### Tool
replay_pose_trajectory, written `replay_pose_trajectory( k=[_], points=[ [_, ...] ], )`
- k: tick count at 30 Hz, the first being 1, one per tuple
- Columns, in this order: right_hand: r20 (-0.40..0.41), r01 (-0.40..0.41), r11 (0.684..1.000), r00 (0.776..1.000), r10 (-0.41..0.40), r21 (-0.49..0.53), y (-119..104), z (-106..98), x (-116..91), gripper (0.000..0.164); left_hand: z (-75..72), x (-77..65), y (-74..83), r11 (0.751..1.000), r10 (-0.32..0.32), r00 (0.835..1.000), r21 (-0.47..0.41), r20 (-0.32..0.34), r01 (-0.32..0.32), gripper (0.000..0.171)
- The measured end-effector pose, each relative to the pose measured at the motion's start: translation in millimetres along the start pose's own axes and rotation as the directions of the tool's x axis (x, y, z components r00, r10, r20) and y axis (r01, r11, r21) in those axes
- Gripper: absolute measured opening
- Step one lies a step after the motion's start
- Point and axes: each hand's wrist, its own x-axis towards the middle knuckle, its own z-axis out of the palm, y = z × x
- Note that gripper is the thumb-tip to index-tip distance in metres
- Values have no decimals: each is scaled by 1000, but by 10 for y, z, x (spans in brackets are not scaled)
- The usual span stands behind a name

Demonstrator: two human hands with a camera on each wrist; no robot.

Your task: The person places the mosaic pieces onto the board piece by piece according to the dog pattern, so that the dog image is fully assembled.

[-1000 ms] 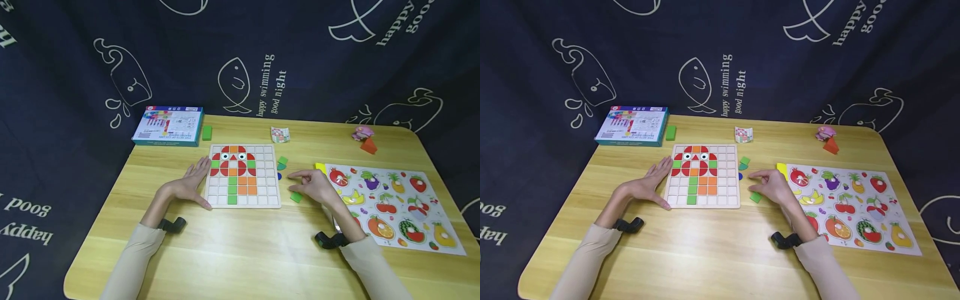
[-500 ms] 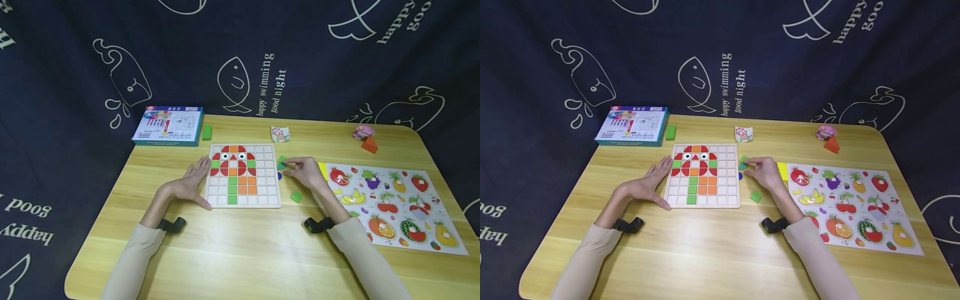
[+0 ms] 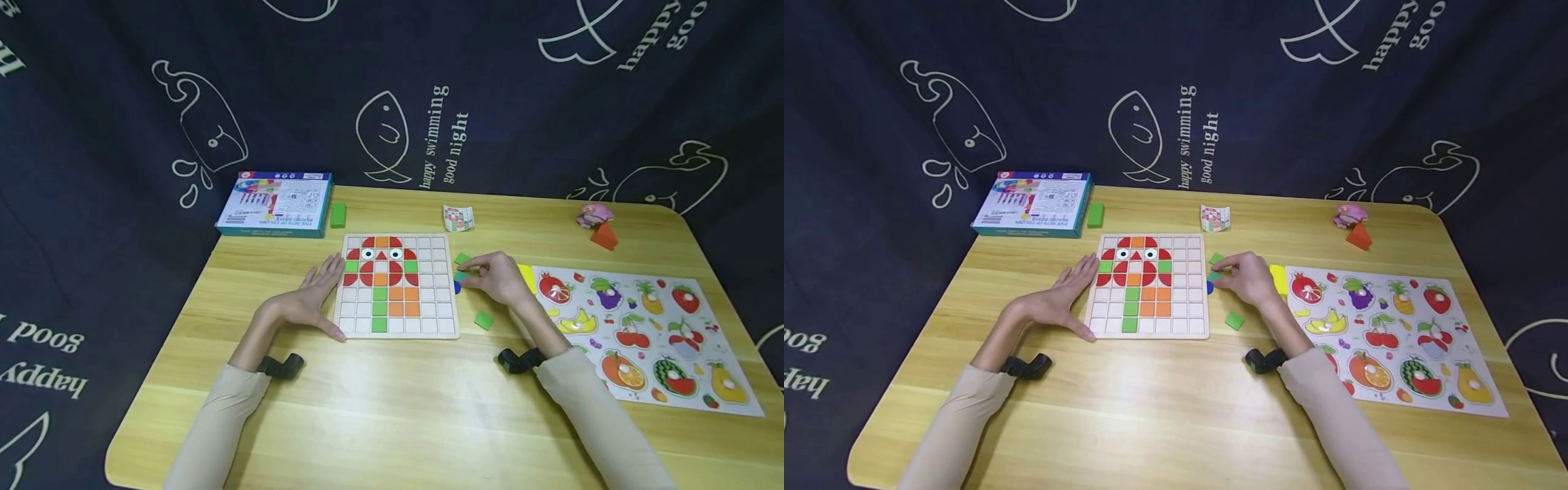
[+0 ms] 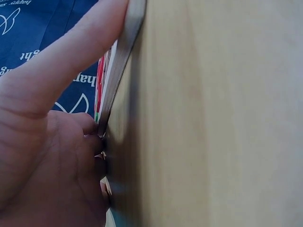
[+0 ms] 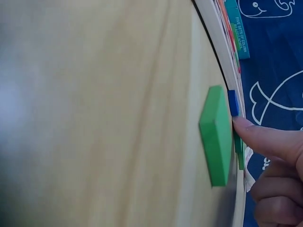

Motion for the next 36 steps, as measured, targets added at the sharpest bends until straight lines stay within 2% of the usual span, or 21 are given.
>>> replay_pose_trajectory(
  k=[8, 12, 15, 18, 21, 24, 32, 36],
  points=[
    [25, 42, 998, 999, -41, -49, 17, -27, 17, 21, 3, 2, 3, 1000, -10, 1000, 3, 0, 10, 146],
    [54, -27, 1000, 998, 27, -1, 60, -59, 7, 25, 8, 3, 1, 1000, -8, 1000, -2, 2, 8, 146],
    [26, -74, 997, 997, 73, 27, 80, -69, -4, 27, 11, 4, -2, 1000, -5, 1000, -1, 2, 5, 146],
    [-31, -77, 996, 996, 78, 39, 61, -55, -5, 24, 10, 3, -3, 1000, -9, 1000, 0, 1, 9, 146],
    [-53, -67, 997, 996, 70, 46, 12, -28, 3, 28, 8, 1, -2, 1000, -13, 1000, -2, 2, 13, 146],
    [-51, -61, 998, 997, 63, 30, -49, -4, 30, 33, 0, -3, -5, 1000, -16, 1000, -5, 1, 16, 146],
    [14, -18, 1000, 1000, 18, 9, -67, -57, 80, 27, -3, -4, -16, 1000, 6, 1000, -4, -1, -6, 146],
    [-21, -69, 996, 997, 70, 52, -28, -74, 79, 31, -5, -8, -17, 1000, 5, 1000, 0, 0, -5, 146]
  ],
)
